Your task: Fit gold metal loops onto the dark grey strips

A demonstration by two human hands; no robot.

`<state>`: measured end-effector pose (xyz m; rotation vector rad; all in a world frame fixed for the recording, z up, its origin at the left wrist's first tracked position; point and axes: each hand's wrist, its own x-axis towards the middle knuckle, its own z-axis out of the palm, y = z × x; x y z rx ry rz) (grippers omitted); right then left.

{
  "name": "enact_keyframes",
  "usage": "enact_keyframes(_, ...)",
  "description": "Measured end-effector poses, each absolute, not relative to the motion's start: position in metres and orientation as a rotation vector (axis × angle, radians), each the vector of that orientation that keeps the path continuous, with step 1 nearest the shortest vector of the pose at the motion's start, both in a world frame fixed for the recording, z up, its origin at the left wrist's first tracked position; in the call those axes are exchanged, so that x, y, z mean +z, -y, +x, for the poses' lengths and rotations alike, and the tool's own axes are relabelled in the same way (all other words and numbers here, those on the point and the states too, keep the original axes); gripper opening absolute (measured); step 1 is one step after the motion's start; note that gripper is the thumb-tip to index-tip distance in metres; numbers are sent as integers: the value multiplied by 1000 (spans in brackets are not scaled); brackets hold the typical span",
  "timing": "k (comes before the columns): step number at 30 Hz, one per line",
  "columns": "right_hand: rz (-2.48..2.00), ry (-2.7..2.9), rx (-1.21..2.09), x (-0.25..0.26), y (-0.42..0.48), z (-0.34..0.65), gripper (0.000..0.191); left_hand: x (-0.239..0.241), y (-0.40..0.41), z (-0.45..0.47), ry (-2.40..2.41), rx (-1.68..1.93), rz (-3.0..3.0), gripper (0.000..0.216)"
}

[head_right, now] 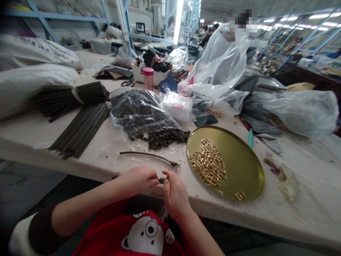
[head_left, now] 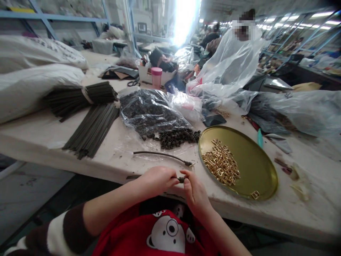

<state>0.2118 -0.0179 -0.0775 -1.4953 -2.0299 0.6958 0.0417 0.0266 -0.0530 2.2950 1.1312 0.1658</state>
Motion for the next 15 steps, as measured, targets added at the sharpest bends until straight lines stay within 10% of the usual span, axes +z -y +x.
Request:
enact_keyframes(6, -1537, 2177, -45, -111, 0, 234, 32, -81, -43, 47, -1229, 239, 2502, 16)
enact_keyframes(15, -1425, 2056, -238, -144, -10, 251, 44, -63, -115, -96, -2165, 199, 2049, 27)
